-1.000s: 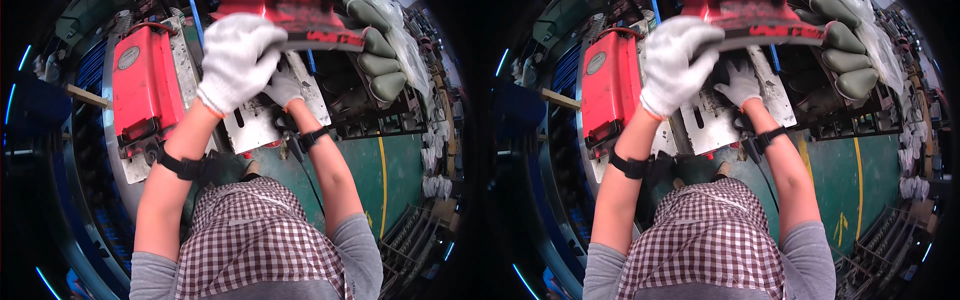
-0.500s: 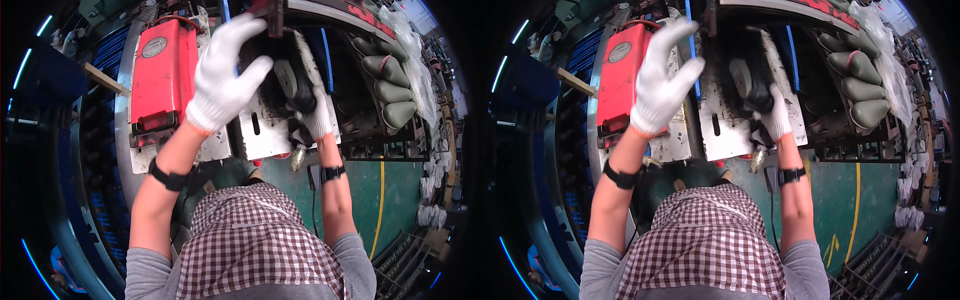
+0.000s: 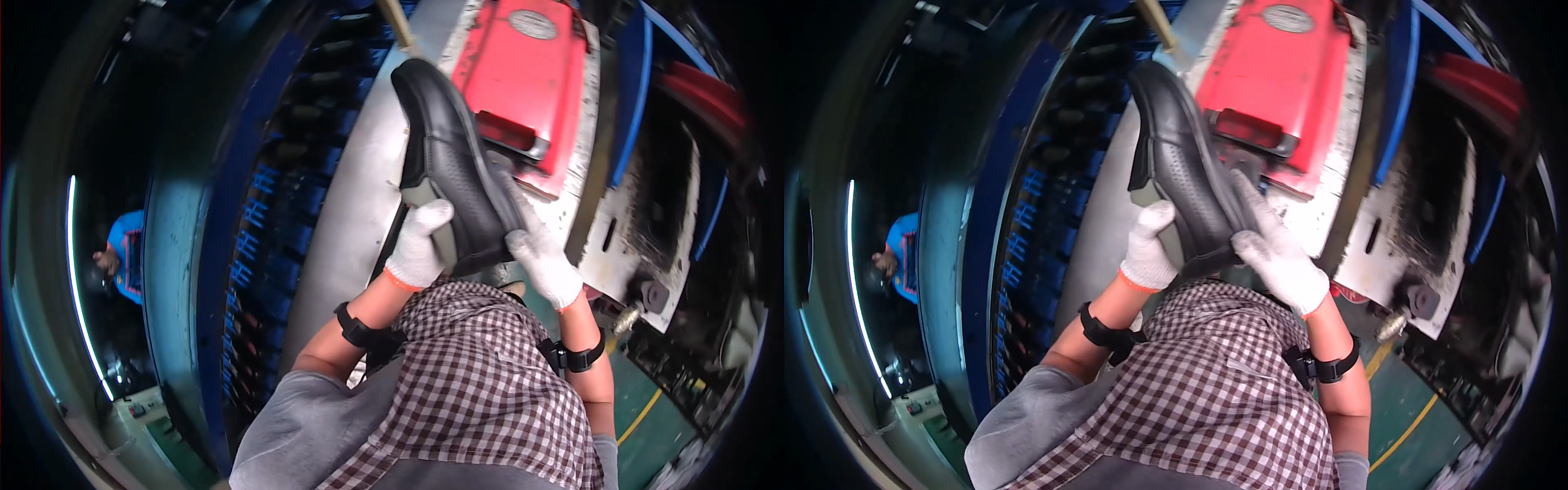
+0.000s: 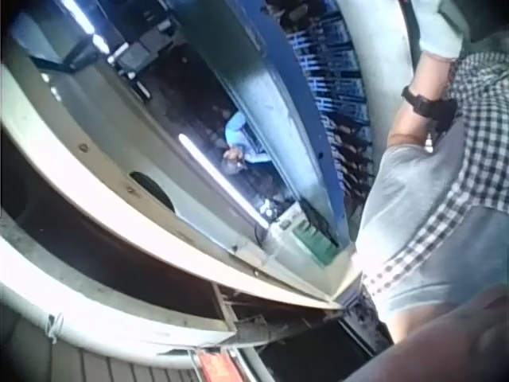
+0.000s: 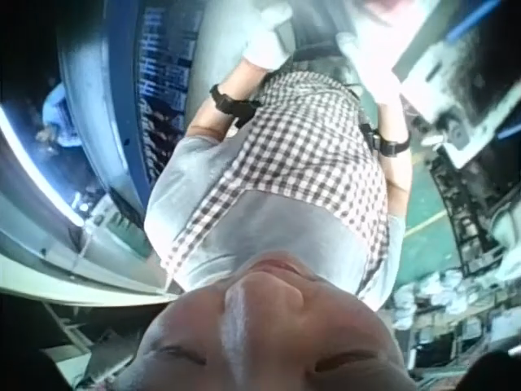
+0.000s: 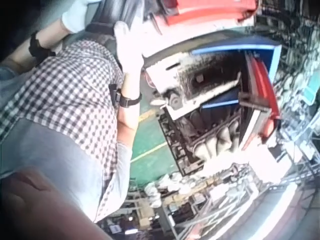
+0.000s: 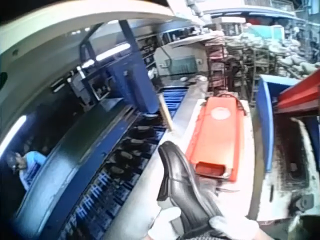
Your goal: Operating a pressing machine to process shoe soles or components on a factory assembly line.
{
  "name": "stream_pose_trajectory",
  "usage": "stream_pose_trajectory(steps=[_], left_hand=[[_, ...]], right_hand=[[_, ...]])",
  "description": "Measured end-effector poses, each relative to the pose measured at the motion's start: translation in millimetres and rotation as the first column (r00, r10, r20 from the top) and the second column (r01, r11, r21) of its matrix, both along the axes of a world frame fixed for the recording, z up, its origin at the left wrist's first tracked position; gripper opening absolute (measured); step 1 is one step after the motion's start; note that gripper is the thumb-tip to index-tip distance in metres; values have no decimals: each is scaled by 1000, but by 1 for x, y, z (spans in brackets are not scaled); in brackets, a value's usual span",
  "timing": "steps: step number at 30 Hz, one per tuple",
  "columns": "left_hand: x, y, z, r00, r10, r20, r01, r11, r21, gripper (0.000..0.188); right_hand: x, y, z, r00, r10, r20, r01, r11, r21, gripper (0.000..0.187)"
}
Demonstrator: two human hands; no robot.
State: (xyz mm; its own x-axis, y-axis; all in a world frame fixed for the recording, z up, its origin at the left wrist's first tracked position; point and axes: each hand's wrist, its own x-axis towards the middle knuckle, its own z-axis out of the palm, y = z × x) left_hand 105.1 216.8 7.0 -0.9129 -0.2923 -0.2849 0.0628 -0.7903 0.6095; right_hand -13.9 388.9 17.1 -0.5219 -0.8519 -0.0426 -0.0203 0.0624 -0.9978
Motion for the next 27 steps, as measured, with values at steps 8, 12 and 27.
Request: stream_pose_trajectory(steps=[8, 12, 27], left_hand=[[93, -101, -57, 719, 588, 369, -596, 796, -106, 48], [141, -210, -140, 558, 636, 533, -618, 747, -246, 35], [177, -444, -274, 218, 594, 774, -318, 793, -519, 68]], right_hand=[[-2, -24, -33, 750, -95, -655, 200, 976, 88, 49], [-1, -23, -69, 545, -199, -815, 390, 920, 37, 39], [6, -38, -75, 463, -137, -876, 569, 803, 175, 36]])
